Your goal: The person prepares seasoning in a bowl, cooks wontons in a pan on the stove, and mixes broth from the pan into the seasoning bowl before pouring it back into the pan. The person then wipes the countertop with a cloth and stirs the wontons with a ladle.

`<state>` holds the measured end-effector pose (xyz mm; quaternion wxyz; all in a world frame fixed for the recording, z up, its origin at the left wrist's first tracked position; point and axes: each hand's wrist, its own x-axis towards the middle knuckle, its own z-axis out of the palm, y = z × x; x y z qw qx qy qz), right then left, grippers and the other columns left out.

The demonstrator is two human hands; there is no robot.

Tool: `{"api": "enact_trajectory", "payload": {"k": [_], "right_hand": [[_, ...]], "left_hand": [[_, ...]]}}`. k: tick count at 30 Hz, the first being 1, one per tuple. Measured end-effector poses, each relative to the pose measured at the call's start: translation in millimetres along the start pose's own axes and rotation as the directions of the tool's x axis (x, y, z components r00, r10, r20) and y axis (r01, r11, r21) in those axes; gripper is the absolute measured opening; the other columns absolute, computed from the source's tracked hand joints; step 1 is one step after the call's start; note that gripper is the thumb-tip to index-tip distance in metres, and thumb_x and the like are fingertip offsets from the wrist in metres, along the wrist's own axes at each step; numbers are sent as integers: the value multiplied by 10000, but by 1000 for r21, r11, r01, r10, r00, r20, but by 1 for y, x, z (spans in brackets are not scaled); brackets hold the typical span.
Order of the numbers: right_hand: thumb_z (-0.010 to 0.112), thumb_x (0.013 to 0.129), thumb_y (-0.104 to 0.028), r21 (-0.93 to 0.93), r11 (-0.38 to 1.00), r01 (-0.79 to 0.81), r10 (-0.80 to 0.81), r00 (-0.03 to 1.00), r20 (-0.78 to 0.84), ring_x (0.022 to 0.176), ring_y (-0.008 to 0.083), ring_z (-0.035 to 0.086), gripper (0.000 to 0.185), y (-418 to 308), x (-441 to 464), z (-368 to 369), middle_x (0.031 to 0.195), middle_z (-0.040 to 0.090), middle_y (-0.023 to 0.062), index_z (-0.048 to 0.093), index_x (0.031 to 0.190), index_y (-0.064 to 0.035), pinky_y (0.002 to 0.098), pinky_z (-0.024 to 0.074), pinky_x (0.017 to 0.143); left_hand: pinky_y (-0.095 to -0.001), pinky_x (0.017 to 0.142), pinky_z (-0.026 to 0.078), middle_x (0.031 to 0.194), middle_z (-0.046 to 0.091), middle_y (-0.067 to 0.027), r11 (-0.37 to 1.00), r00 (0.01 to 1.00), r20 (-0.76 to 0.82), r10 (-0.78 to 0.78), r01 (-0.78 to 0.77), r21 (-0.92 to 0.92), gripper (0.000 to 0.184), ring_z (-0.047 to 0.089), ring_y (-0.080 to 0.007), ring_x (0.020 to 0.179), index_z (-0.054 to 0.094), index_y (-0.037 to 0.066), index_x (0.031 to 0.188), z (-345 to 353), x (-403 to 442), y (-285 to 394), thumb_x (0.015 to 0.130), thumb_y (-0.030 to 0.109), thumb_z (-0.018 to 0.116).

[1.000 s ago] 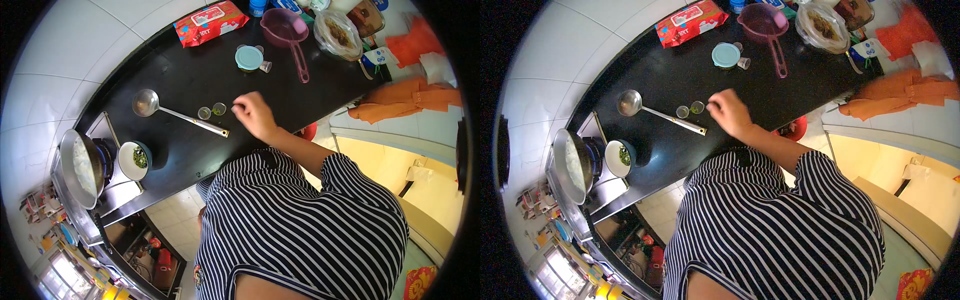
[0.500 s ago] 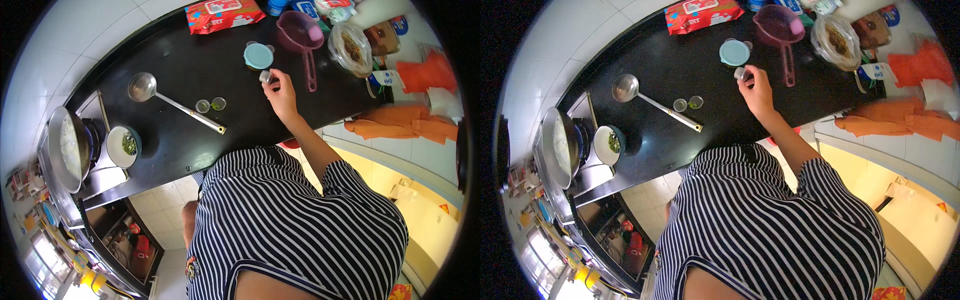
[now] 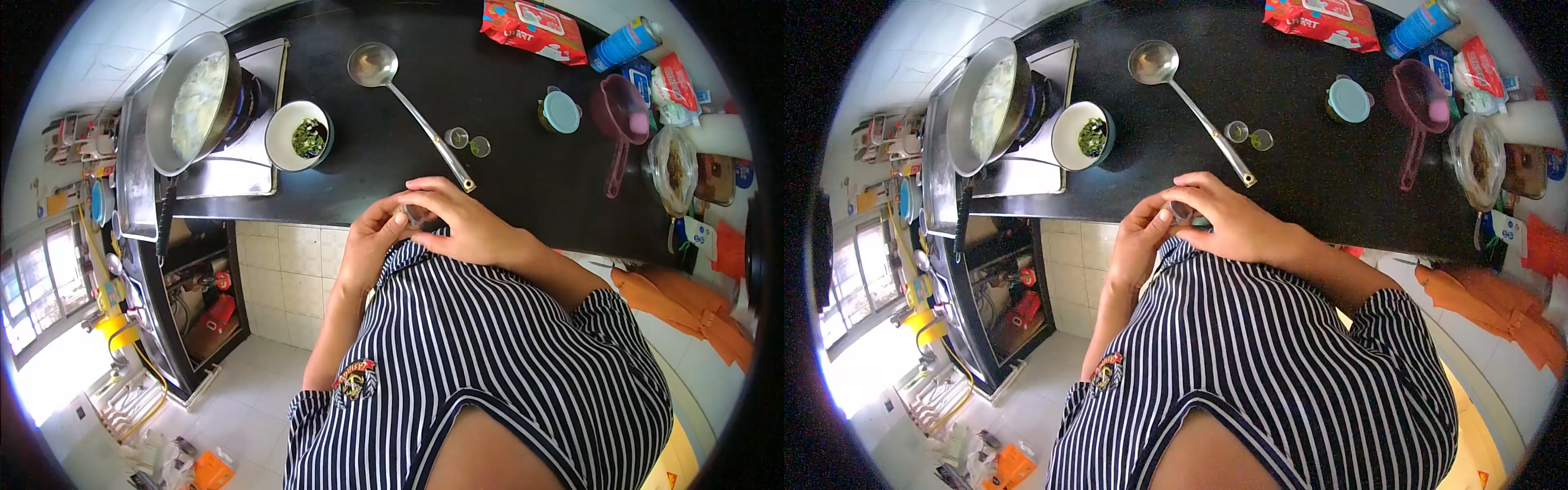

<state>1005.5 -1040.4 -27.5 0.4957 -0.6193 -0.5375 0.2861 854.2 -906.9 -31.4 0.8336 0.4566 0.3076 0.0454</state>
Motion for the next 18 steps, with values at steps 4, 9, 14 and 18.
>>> {"api": "enact_trajectory", "payload": {"k": [4,9,14,18], "right_hand": [[736,851,-69,-38,995,-95,97,995,38,1022,212,637,485,-3,8,11,1206,564,112,578,1310,-68,319,550,889],[706,857,-60,0,988,-154,153,985,80,943,238,671,430,-14,27,30,1121,630,135,596,1273,-38,348,564,839],[655,838,-15,-157,983,-95,101,994,34,981,331,669,432,-20,57,63,1138,649,191,560,1259,12,388,561,849],[619,827,18,-219,973,-70,80,996,36,1017,375,655,450,-27,92,83,1190,621,225,522,1266,35,402,557,863]], "left_hand": [[-314,968,516,1143,684,-130,998,997,-55,49,-51,-42,344,660,-199,1064,570,-44,1294,-8,-7,-11,973,72,615],[-302,960,519,1156,686,-123,993,995,-87,58,-67,-101,368,656,-176,1044,580,-49,1305,-30,-16,-8,962,77,633],[-297,961,514,1210,663,-112,995,972,-214,103,-104,3,377,631,-163,1077,584,-35,1318,-55,-15,-3,959,68,637],[-278,954,502,1219,661,-98,982,941,-291,174,-186,-16,392,622,-151,1079,583,-29,1323,-73,-7,16,950,66,656]]}}
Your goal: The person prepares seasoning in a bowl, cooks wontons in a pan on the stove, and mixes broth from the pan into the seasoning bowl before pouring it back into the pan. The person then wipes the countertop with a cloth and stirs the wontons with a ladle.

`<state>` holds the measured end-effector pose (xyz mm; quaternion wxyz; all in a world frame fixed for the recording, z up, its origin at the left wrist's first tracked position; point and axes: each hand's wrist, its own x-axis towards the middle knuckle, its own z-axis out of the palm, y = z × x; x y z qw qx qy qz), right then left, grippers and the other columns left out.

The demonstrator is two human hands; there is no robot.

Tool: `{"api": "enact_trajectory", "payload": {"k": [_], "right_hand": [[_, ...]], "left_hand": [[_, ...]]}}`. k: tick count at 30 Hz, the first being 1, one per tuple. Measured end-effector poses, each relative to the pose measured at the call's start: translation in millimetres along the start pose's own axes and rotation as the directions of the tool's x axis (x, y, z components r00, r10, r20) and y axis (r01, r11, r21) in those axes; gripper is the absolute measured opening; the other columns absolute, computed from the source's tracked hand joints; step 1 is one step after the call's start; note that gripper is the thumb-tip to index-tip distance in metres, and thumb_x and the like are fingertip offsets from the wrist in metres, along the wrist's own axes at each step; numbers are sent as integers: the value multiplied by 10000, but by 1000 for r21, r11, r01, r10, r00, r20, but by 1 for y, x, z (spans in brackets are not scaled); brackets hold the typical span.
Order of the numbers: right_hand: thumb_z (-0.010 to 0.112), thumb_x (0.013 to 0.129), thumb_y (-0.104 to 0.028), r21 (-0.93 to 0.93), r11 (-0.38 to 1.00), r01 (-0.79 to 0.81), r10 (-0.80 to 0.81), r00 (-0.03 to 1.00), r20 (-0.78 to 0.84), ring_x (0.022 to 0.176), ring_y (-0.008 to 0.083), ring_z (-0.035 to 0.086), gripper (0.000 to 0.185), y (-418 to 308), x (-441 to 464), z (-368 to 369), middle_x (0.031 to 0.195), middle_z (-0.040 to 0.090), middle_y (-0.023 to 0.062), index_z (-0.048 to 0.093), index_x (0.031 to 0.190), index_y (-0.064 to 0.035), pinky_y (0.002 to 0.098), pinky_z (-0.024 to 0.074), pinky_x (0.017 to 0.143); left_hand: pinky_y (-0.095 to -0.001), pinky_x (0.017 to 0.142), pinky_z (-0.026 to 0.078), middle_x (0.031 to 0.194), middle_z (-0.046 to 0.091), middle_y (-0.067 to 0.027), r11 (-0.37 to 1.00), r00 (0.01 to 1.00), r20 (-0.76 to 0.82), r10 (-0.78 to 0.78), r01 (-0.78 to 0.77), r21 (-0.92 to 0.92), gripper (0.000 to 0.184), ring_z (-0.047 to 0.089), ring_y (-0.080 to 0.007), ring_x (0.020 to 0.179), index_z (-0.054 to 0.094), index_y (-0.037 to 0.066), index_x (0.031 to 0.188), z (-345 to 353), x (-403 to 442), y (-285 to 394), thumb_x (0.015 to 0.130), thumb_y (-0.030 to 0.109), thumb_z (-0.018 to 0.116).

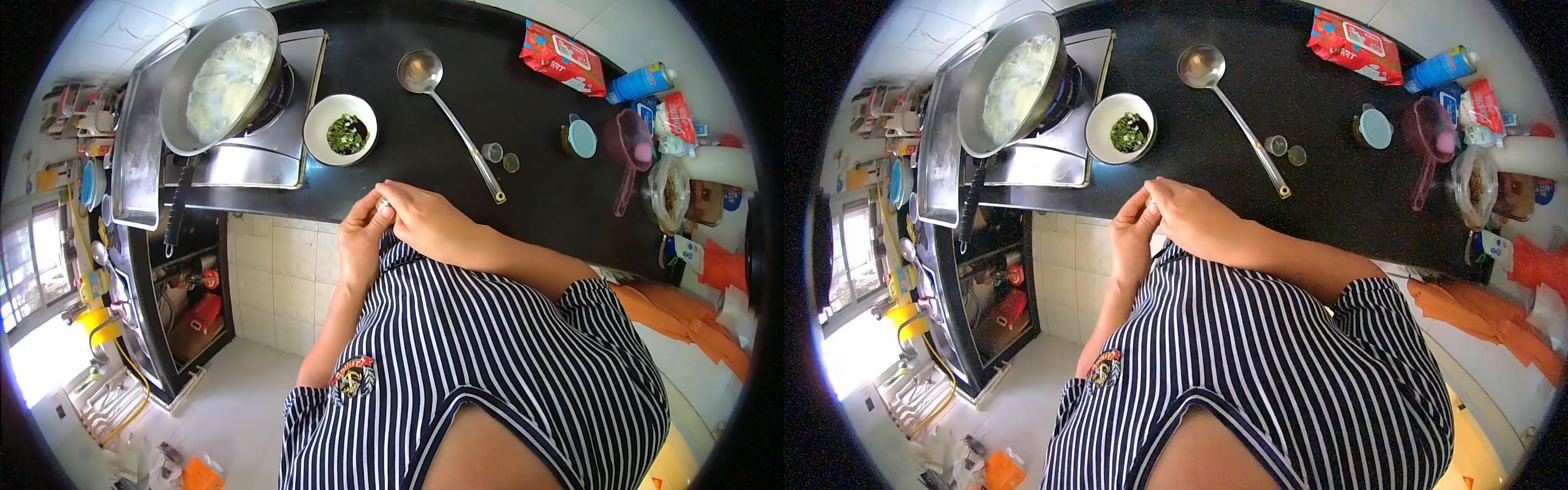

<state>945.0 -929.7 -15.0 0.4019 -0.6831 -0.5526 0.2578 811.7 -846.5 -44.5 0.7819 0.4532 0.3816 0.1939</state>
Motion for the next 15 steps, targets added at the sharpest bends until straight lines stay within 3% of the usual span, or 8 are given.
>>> {"api": "enact_trajectory", "payload": {"k": [3,5,6,10,11,13,14,15], "right_hand": [[644,829,34,-36,994,107,-110,990,-92,1036,337,663,480,-8,23,1,1230,594,212,517,1292,28,380,563,868],[685,832,25,221,975,-14,27,998,-58,1073,276,661,508,-16,38,-5,1220,573,168,516,1311,17,348,574,858],[716,833,3,216,976,-1,11,999,-45,1036,227,660,508,-15,43,-5,1203,533,122,529,1305,-2,313,583,830],[703,825,20,96,991,89,-88,996,-20,974,205,629,475,-25,59,-1,1178,508,110,552,1272,-36,289,587,765],[706,754,26,92,990,106,-106,994,-15,1083,323,589,497,-29,62,-1,1158,526,156,552,1221,-46,399,514,919],[696,746,25,-27,980,199,-199,980,12,1075,331,585,503,-29,65,0,1155,524,157,543,1220,-46,398,510,920],[671,762,27,-52,979,196,-194,980,43,1073,335,579,490,-33,67,-3,1157,524,157,535,1227,-44,403,503,927],[649,772,33,-65,976,209,-204,976,76,1091,332,571,476,-33,68,-4,1155,523,156,530,1229,-30,402,498,943]], "left_hand": [[-309,981,503,1195,665,-92,972,992,113,61,-33,-232,398,625,-167,1101,554,-1,1345,-22,15,17,955,26,624],[-324,1000,497,1211,657,-99,943,984,140,110,-59,-327,423,619,-178,1133,534,19,1363,-34,19,26,949,12,623],[-347,1001,508,1261,639,-94,946,969,186,163,-101,-307,422,615,-197,1159,532,61,1358,-41,23,28,948,33,628],[-337,1035,480,1268,629,-97,936,958,223,181,-98,-337,434,612,-189,1155,573,47,1274,-57,31,40,868,-72,668],[-343,1030,486,1251,636,-97,940,954,232,188,-107,-324,436,614,-191,1154,577,45,1260,-60,32,42,855,-79,678],[-341,989,507,1211,643,-85,954,936,309,171,-78,-291,398,621,-187,1126,583,45,1242,-67,35,45,868,-40,685],[-329,932,524,1162,643,-71,988,943,300,146,-120,-101,360,624,-175,1076,591,49,1232,-73,36,47,886,15,685],[-312,897,527,1132,637,-69,987,939,325,114,-72,-140,332,620,-159,1030,599,54,1220,-72,33,55,899,53,679]]}}
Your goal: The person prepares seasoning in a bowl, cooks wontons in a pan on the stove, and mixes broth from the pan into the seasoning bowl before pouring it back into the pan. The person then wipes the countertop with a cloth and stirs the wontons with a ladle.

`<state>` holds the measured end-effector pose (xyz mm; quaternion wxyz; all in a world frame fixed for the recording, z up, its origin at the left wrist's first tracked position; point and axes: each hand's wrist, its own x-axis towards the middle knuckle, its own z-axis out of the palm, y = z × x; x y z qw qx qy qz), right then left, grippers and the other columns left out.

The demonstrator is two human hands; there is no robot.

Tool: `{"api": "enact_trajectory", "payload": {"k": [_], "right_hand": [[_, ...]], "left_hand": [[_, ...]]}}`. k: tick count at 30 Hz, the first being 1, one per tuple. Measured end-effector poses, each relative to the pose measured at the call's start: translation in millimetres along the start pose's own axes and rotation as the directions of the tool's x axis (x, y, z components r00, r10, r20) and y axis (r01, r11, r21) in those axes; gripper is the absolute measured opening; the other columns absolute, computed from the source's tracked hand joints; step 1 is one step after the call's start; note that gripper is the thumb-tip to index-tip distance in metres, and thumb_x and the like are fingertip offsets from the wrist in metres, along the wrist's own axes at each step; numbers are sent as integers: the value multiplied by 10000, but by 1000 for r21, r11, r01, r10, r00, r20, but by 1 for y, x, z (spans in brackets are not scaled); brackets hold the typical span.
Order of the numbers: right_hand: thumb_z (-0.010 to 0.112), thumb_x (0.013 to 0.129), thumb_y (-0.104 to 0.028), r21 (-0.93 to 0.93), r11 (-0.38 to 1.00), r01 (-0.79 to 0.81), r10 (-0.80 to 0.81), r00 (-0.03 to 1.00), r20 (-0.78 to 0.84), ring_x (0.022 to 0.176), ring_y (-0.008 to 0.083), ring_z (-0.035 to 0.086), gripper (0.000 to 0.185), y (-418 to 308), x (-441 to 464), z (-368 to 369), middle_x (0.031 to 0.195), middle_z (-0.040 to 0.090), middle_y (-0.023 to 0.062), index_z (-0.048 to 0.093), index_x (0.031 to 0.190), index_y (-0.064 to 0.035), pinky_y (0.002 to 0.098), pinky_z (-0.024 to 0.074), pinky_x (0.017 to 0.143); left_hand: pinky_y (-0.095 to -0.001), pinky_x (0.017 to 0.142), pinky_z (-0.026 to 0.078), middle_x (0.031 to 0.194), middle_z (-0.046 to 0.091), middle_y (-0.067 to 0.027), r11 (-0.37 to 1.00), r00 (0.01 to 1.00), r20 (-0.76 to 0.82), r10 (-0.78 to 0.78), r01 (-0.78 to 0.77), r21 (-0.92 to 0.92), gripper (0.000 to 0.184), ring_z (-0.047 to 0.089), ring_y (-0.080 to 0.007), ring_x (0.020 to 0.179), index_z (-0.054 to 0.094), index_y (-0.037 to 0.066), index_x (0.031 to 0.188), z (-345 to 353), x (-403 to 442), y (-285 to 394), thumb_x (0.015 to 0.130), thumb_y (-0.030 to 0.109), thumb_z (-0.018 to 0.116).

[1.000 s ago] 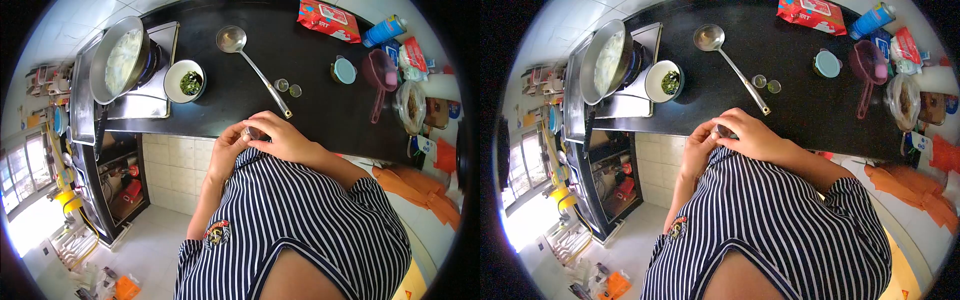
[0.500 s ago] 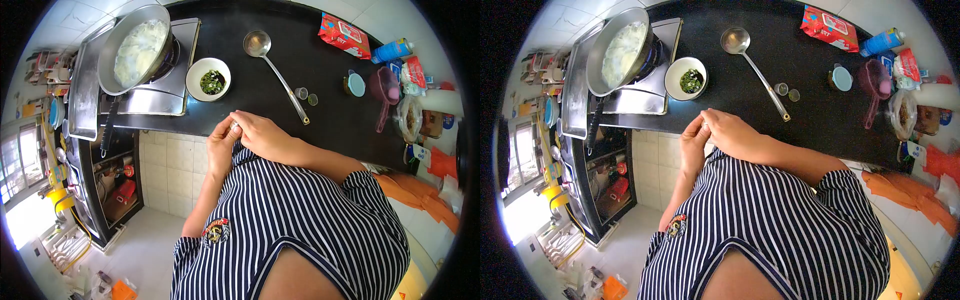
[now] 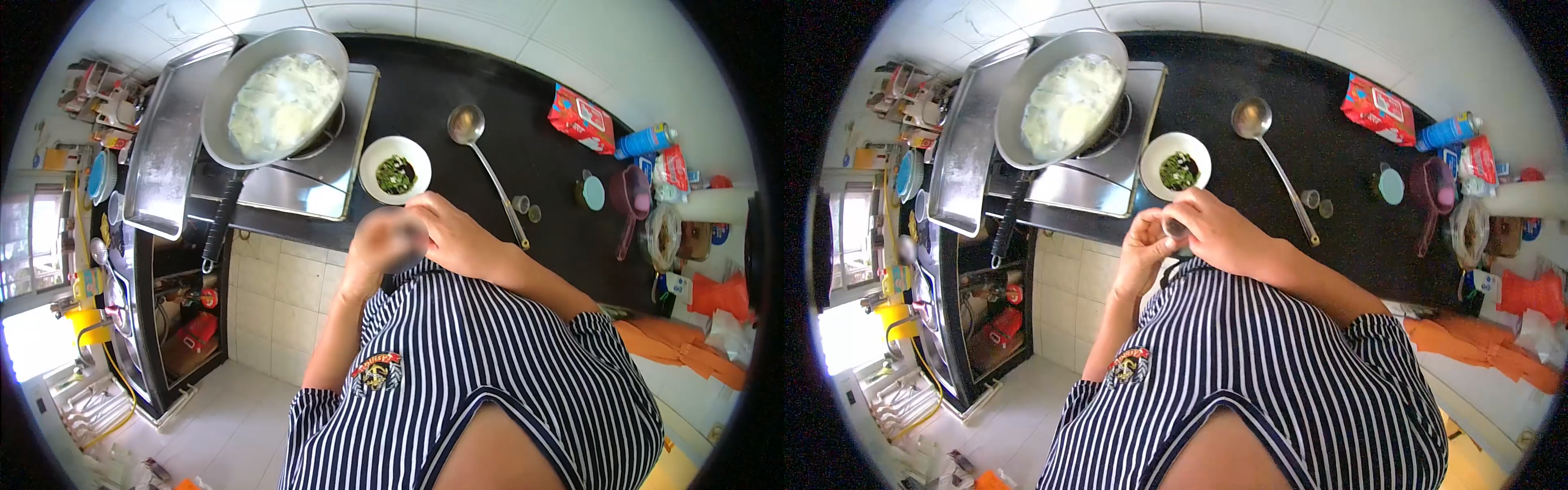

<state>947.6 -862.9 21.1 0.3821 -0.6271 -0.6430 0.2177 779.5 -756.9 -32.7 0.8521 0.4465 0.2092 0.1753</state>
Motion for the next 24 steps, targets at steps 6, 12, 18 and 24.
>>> {"api": "enact_trajectory", "payload": {"k": [6,12,18,24], "right_hand": [[604,772,66,-30,1000,7,-7,1000,1,1161,338,546,442,1,5,1,1215,537,163,566,1209,8,412,458,1022],[736,869,-97,103,927,-359,368,927,-77,860,216,687,379,-8,9,9,1033,639,144,601,1212,-11,301,578,741],[746,854,-86,117,880,-461,469,882,-54,816,193,700,348,-10,24,11,972,690,147,604,1151,28,306,575,726],[667,858,-134,-157,918,-365,365,930,-26,841,362,690,359,-12,44,13,958,682,209,577,1159,40,422,562,749]], "left_hand": [[-325,985,521,1221,618,-87,999,998,52,-17,19,-34,463,610,-183,1143,518,52,1283,-20,12,-11,867,-89,665],[-307,968,521,1206,578,-79,872,966,-19,257,-223,436,517,618,-195,1109,574,24,1327,1,16,2,837,-24,730],[-358,938,533,1258,594,-151,558,860,57,507,-378,739,507,631,-296,1122,599,39,1287,4,20,4,796,-22,709],[-394,879,547,1191,626,-174,478,824,30,566,-357,803,471,659,-346,1034,598,25,1278,5,25,9,816,-1,688]]}}
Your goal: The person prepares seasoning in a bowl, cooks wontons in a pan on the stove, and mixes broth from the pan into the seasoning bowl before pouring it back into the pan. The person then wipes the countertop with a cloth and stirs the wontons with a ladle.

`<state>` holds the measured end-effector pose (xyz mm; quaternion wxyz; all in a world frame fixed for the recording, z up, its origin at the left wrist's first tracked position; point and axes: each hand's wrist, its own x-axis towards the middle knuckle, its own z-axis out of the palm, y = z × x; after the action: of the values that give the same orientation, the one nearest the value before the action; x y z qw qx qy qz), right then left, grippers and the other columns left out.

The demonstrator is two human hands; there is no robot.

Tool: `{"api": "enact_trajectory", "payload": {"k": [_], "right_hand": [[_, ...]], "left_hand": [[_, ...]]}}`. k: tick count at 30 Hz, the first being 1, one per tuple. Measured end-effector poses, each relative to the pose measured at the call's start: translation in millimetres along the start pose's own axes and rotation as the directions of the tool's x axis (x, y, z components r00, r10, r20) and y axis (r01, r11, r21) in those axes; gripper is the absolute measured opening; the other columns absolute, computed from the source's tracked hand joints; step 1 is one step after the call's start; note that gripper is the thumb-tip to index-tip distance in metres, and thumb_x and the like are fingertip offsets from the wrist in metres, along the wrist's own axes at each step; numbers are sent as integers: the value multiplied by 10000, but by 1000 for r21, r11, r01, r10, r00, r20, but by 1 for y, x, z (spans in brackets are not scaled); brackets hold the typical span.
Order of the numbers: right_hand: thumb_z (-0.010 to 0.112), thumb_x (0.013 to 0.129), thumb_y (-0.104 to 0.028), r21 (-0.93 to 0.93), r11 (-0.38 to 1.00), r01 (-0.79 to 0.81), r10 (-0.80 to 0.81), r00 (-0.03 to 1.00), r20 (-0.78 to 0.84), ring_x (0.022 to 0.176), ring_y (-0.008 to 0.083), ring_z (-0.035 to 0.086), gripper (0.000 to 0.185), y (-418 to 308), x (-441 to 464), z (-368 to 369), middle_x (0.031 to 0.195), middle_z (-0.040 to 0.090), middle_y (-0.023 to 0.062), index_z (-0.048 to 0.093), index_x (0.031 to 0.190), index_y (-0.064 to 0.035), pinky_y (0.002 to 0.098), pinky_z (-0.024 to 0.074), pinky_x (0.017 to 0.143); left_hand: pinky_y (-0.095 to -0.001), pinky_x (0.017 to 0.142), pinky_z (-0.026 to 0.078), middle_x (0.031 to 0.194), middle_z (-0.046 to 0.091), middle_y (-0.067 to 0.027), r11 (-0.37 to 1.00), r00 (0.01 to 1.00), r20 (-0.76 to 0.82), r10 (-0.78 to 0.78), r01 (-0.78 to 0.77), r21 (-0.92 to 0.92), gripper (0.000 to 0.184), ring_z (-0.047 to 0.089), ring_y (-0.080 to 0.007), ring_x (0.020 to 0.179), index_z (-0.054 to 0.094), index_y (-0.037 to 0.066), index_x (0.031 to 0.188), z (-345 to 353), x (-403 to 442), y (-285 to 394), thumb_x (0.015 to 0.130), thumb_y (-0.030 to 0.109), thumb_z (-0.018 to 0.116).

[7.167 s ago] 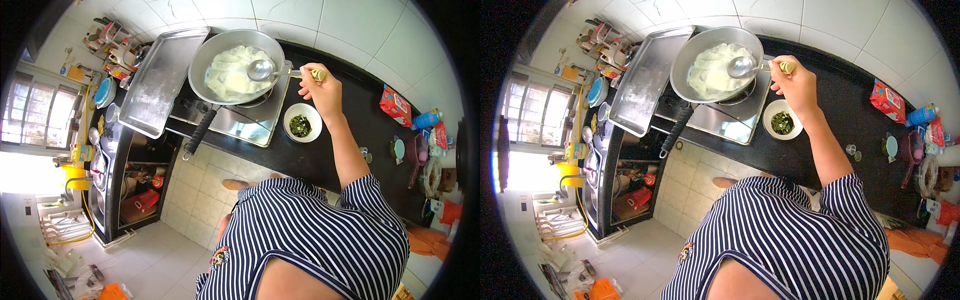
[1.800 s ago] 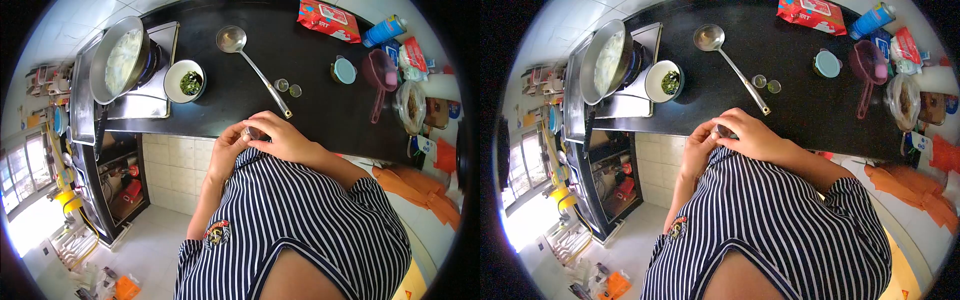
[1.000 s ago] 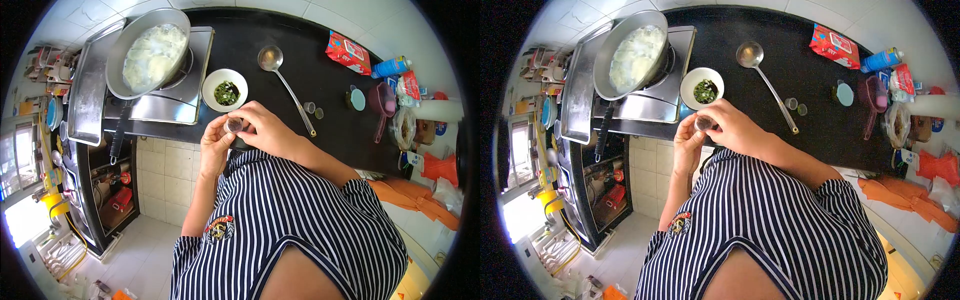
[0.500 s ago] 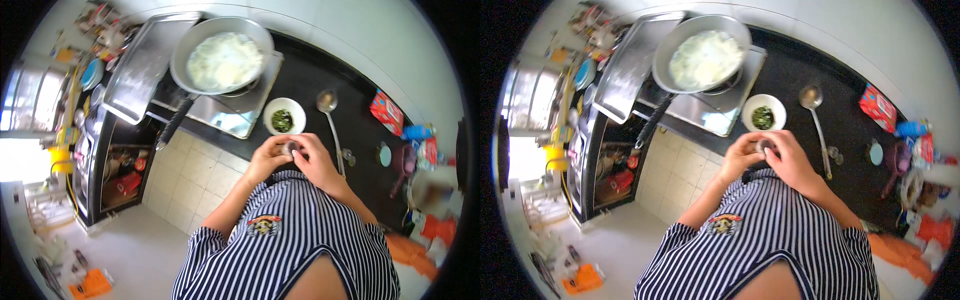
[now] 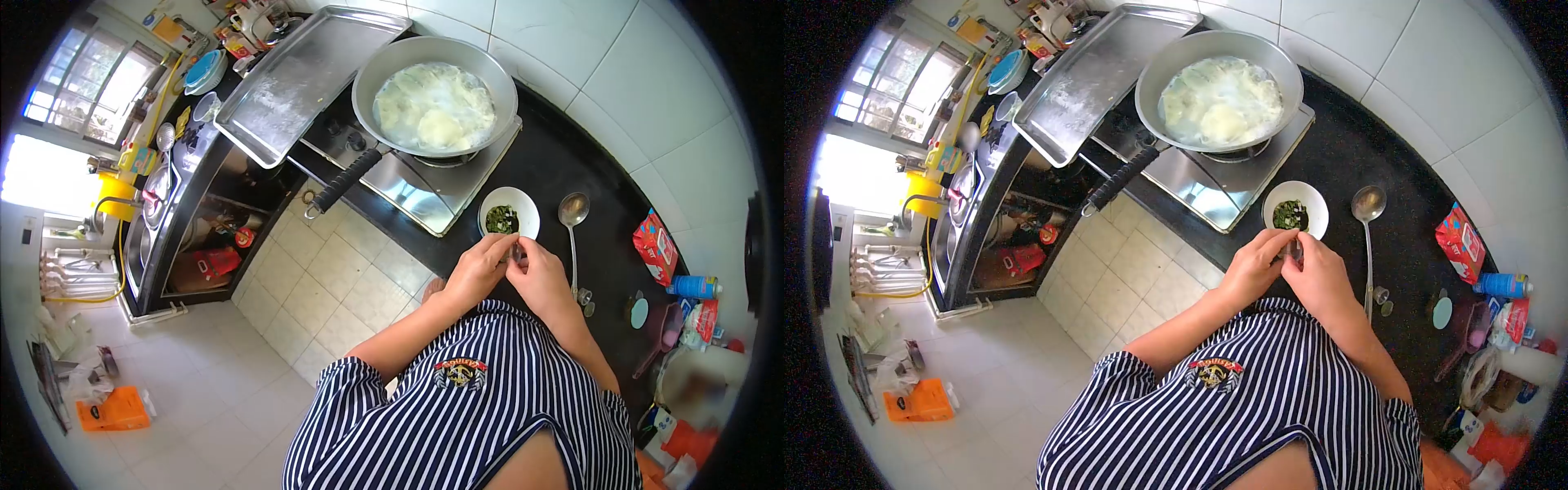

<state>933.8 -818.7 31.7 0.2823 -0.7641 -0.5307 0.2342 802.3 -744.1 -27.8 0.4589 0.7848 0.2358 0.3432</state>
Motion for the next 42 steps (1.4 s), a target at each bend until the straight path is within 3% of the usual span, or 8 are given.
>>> {"api": "enact_trajectory", "payload": {"k": [6,8,28,32,34,36,38,42], "right_hand": [[579,866,-60,-222,972,77,-55,993,103,872,391,679,288,-9,14,1,943,659,263,570,1103,105,451,560,751],[557,861,-13,-364,888,282,-223,955,197,855,414,675,293,-9,18,0,961,635,295,523,1107,143,442,570,745],[564,907,-75,-278,956,95,-35,977,212,948,421,653,461,-6,37,-5,1070,624,295,417,1307,101,468,545,792],[567,933,-78,-349,934,81,-47,993,106,1052,323,640,377,18,39,-5,1154,627,233,530,1278,68,387,525,881],[458,998,-75,87,986,145,-147,989,13,929,242,690,362,32,37,-7,1069,689,190,505,1349,-3,339,552,806],[398,1052,-121,482,875,40,-68,997,40,926,190,695,352,37,33,-11,1104,692,162,497,1379,-37,310,560,812],[375,1080,-187,699,698,-152,71,987,144,981,206,684,354,40,30,-16,1207,653,183,488,1380,-35,325,562,860],[420,1052,-198,906,343,-246,99,969,225,1039,232,674,355,42,23,-16,1242,641,188,494,1349,-18,361,564,888]], "left_hand": [[-387,835,559,1143,655,-151,997,992,-117,-54,61,50,434,672,-348,983,626,48,1253,8,3,-2,825,31,693],[-379,833,559,1146,663,-144,997,982,-183,-53,62,47,413,674,-338,983,641,57,1240,11,8,-6,830,46,697],[-322,879,536,1153,666,-128,980,975,-170,-143,115,-162,483,668,-253,1005,627,47,1281,10,20,-20,809,20,731],[-303,873,537,1154,661,-116,866,952,-66,-297,240,-439,507,658,-212,968,602,38,1319,17,17,-35,827,4,721],[-258,903,508,1173,637,-12,608,909,100,-404,348,-714,469,595,-95,1028,602,45,1319,18,13,-36,865,-5,706],[-263,944,489,1224,627,-19,782,952,54,-303,280,-557,473,581,-103,1081,588,49,1340,17,10,-48,879,-16,671],[-275,998,460,1297,610,-37,546,853,244,-461,490,-679,475,565,-118,1149,564,42,1366,3,12,-30,900,-18,634],[-318,1107,381,1424,546,-98,438,915,184,-359,339,-833,448,520,-170,1289,530,9,1375,7,11,-29,932,-30,582]]}}
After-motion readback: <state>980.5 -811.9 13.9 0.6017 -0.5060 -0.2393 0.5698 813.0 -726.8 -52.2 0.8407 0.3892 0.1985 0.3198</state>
